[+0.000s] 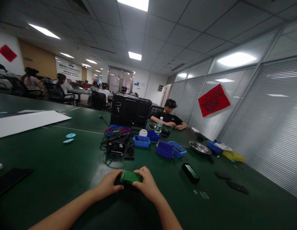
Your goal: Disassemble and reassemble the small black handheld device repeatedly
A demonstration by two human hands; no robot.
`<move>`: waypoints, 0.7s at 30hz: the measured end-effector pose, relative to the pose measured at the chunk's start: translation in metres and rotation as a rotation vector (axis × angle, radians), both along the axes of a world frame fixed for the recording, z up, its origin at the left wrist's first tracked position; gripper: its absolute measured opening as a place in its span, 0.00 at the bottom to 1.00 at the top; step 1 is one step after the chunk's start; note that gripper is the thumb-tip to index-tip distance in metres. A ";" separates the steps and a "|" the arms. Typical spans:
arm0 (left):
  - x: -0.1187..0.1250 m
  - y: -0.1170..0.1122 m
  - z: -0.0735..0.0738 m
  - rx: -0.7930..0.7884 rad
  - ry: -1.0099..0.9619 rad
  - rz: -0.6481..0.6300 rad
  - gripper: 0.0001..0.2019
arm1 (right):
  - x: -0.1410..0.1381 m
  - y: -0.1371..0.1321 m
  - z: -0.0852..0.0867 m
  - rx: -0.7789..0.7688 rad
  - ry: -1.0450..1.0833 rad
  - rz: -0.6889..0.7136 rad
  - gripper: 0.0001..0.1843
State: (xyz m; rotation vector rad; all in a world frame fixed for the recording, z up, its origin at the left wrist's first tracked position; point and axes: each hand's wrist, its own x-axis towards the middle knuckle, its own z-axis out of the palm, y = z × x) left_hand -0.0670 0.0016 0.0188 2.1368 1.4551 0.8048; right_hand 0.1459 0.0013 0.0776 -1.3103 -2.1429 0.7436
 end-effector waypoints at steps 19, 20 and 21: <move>-0.004 0.004 -0.005 0.099 -0.084 0.109 0.23 | 0.016 0.012 -0.018 -0.213 0.117 0.128 0.17; -0.005 0.005 -0.005 0.097 -0.078 0.166 0.21 | 0.014 0.012 -0.021 -0.274 0.152 0.143 0.17; -0.005 0.006 -0.005 0.086 -0.076 0.210 0.18 | 0.012 0.012 -0.024 -0.331 0.192 0.152 0.17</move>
